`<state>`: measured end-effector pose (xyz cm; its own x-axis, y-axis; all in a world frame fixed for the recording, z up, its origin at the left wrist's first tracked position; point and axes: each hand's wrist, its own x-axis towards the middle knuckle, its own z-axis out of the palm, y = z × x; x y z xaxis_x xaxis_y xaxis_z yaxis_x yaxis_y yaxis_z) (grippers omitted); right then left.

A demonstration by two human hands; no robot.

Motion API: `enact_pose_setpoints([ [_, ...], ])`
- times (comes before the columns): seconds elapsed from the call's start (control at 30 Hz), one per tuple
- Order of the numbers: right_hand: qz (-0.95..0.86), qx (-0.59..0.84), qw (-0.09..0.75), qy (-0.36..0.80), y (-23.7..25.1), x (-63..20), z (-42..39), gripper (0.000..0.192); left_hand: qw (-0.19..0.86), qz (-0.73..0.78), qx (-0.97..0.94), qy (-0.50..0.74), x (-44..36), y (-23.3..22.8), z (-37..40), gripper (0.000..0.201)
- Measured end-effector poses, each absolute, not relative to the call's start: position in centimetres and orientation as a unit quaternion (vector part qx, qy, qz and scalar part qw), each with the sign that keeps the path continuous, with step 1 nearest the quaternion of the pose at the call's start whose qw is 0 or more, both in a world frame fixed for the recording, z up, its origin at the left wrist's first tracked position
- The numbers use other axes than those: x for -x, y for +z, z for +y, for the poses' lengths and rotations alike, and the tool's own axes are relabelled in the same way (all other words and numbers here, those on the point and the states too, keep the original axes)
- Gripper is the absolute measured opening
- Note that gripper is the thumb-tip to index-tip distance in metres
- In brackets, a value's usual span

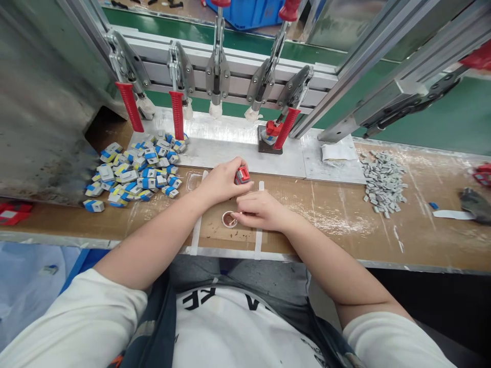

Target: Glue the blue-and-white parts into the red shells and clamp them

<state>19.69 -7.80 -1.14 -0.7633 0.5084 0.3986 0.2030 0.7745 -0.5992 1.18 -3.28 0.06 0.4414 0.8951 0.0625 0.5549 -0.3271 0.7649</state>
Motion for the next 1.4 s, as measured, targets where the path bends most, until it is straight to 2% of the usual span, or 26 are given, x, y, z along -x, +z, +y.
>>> enact_pose_setpoints([
  [0.13, -0.859, 0.229, 0.338, 0.310, -1.2, -19.8, -7.8, 0.042, 0.356, 0.467, -0.773, 0.241, -1.1, -0.2, -3.0, 0.029],
  [0.3, -0.843, 0.219, 0.350, 0.346, -1.1, -20.0, -7.8, 0.043, 0.352, 0.457, -0.785, 0.226, -1.1, -0.2, -2.9, 0.028],
  [0.47, -0.702, 0.354, 0.528, 0.322, -1.2, -21.0, -6.8, 0.047, 0.336, 0.457, -0.801, 0.191, -1.1, 0.0, -2.9, 0.029],
  [0.53, -0.645, 0.415, 0.560, 0.313, -1.4, -21.3, -6.3, 0.051, 0.324, 0.455, -0.809, 0.180, -1.1, 0.0, -3.0, 0.028],
  [0.73, -0.610, 0.494, 0.530, 0.320, -1.7, -21.2, -5.2, 0.054, 0.290, 0.452, -0.826, 0.168, -1.2, -0.3, -2.9, 0.026],
  [1.07, -0.619, 0.508, 0.500, 0.330, -1.8, -21.1, -5.0, 0.058, 0.283, 0.461, -0.827, 0.156, -1.3, 0.0, -3.1, 0.027],
  [1.27, -0.626, 0.499, 0.493, 0.340, -1.9, -21.3, -5.1, 0.054, 0.305, 0.467, -0.813, 0.165, -1.3, 0.2, -3.1, 0.027],
  [1.4, -0.651, 0.506, 0.481, 0.298, -1.7, -21.7, -5.2, 0.049, 0.301, 0.469, -0.813, 0.167, -1.4, 0.1, -3.1, 0.026],
])
